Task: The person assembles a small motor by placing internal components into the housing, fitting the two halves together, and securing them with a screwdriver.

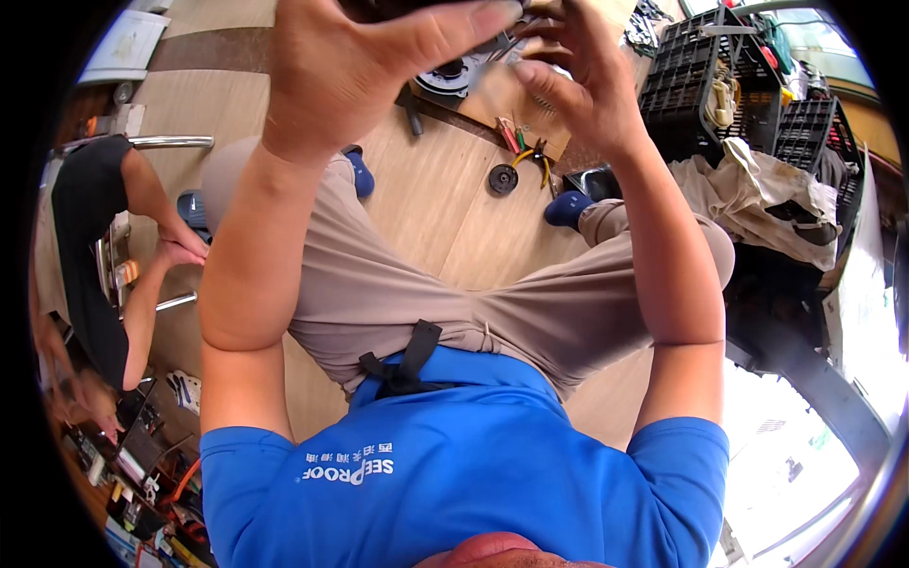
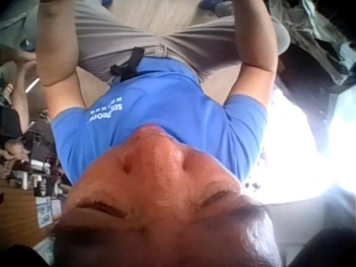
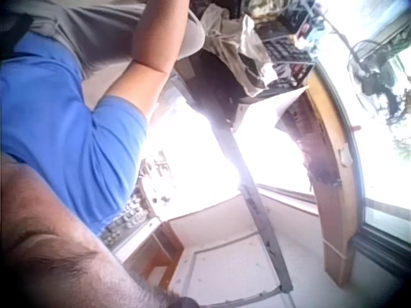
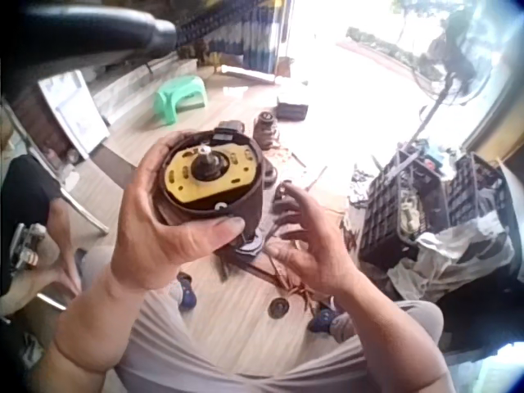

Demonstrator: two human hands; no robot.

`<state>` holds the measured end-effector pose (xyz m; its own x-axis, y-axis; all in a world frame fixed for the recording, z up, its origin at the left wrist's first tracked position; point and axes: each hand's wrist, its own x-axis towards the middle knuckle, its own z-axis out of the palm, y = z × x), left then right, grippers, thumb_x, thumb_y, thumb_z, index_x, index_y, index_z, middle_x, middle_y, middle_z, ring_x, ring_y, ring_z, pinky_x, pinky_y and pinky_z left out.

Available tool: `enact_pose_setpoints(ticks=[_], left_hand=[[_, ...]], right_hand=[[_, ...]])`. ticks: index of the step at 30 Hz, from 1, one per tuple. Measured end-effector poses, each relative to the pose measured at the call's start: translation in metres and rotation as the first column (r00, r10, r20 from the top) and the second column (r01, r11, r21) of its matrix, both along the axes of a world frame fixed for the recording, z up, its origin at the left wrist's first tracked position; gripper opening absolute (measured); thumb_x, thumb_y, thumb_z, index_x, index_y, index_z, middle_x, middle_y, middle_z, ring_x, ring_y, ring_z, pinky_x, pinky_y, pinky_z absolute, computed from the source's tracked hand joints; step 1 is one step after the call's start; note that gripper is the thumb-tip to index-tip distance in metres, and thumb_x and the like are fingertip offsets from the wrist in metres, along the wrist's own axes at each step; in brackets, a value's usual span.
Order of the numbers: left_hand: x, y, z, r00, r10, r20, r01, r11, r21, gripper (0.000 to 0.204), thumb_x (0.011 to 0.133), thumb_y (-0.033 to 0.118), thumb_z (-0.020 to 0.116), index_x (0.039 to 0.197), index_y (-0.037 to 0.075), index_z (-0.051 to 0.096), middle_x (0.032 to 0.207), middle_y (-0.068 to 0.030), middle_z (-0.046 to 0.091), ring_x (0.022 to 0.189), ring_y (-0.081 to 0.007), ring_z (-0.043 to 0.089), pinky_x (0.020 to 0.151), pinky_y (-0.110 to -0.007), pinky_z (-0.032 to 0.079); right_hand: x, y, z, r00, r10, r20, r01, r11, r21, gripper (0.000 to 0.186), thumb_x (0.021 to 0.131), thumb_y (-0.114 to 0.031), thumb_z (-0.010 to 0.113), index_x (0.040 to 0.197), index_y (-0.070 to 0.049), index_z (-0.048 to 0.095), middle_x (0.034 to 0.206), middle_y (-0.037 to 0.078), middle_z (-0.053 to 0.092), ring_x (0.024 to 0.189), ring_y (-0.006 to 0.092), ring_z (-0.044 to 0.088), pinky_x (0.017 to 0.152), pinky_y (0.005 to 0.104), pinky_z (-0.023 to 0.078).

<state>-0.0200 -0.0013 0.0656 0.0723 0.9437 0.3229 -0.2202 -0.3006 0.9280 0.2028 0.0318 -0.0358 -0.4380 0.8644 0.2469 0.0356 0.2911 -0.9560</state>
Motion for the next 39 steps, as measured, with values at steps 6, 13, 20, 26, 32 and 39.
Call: enact_pose_setpoints(ticks=[6,13,20,26,32,39], left_hand=[[-0.028,0.017,-0.010,0.997,0.047,0.068,-0.062,0.967,0.247,0.062,0.077,0.009,0.082,0.128,-0.006,0.051,0.114,-0.0123,0.067,0.102,-0.0183,0.067,0.092,-0.030,0.056],[-0.045,0.021,-0.013,0.989,0.139,0.058,-0.150,0.939,0.310,0.045,0.082,0.013,0.079,0.118,-0.004,0.059,0.104,-0.0090,0.070,0.090,-0.0140,0.069,0.083,-0.026,0.058],[-0.046,0.034,-0.020,0.994,0.075,0.077,-0.096,0.940,0.327,0.043,0.082,0.014,0.079,0.115,-0.005,0.060,0.101,-0.0087,0.071,0.086,-0.0142,0.070,0.079,-0.025,0.060],[-0.041,0.031,-0.024,0.990,0.020,0.138,-0.056,0.962,0.266,0.050,0.078,0.007,0.081,0.119,-0.007,0.055,0.105,-0.0118,0.070,0.092,-0.0160,0.070,0.086,-0.028,0.060],[-0.033,0.031,-0.020,0.988,0.027,0.151,-0.059,0.976,0.208,0.050,0.077,-0.001,0.080,0.119,-0.006,0.053,0.107,-0.0117,0.069,0.095,-0.0159,0.069,0.088,-0.028,0.059],[-0.025,0.034,-0.020,0.991,0.130,0.003,-0.128,0.968,0.215,0.049,0.078,0.001,0.079,0.119,-0.006,0.054,0.106,-0.0111,0.070,0.094,-0.0159,0.069,0.087,-0.028,0.059]], right_hand=[[0.091,-0.025,-0.204,0.458,-0.044,0.888,0.110,0.994,-0.007,0.047,0.083,-0.034,0.076,0.108,0.003,0.060,0.103,0.029,0.067,0.099,0.0446,0.065,0.086,0.0488,0.053],[0.066,-0.105,-0.284,0.080,0.336,0.938,-0.096,0.940,-0.329,0.071,0.079,-0.016,0.080,0.138,-0.006,0.042,0.132,0.023,0.049,0.111,0.0391,0.062,0.092,0.0459,0.053],[0.015,-0.119,-0.316,0.062,0.145,0.988,-0.174,0.976,-0.132,0.056,0.093,-0.008,0.050,0.147,-0.009,0.036,0.139,0.021,0.045,0.108,0.0369,0.063,0.085,0.0447,0.057],[0.017,-0.097,-0.329,-0.036,0.263,0.964,-0.199,0.944,-0.265,0.051,0.091,-0.007,0.054,0.140,-0.007,0.041,0.129,0.018,0.050,0.107,0.0340,0.063,0.082,0.0420,0.058],[0.027,-0.085,-0.338,0.077,0.194,0.978,-0.205,0.963,-0.175,0.030,0.090,-0.013,0.060,0.118,-0.004,0.053,0.114,0.017,0.060,0.110,0.0340,0.061,0.092,0.0428,0.053],[0.058,-0.092,-0.351,0.375,0.123,0.919,0.116,0.977,-0.178,0.036,0.086,-0.009,0.062,0.122,-0.003,0.058,0.117,0.024,0.061,0.111,0.0421,0.059,0.094,0.0474,0.049]])
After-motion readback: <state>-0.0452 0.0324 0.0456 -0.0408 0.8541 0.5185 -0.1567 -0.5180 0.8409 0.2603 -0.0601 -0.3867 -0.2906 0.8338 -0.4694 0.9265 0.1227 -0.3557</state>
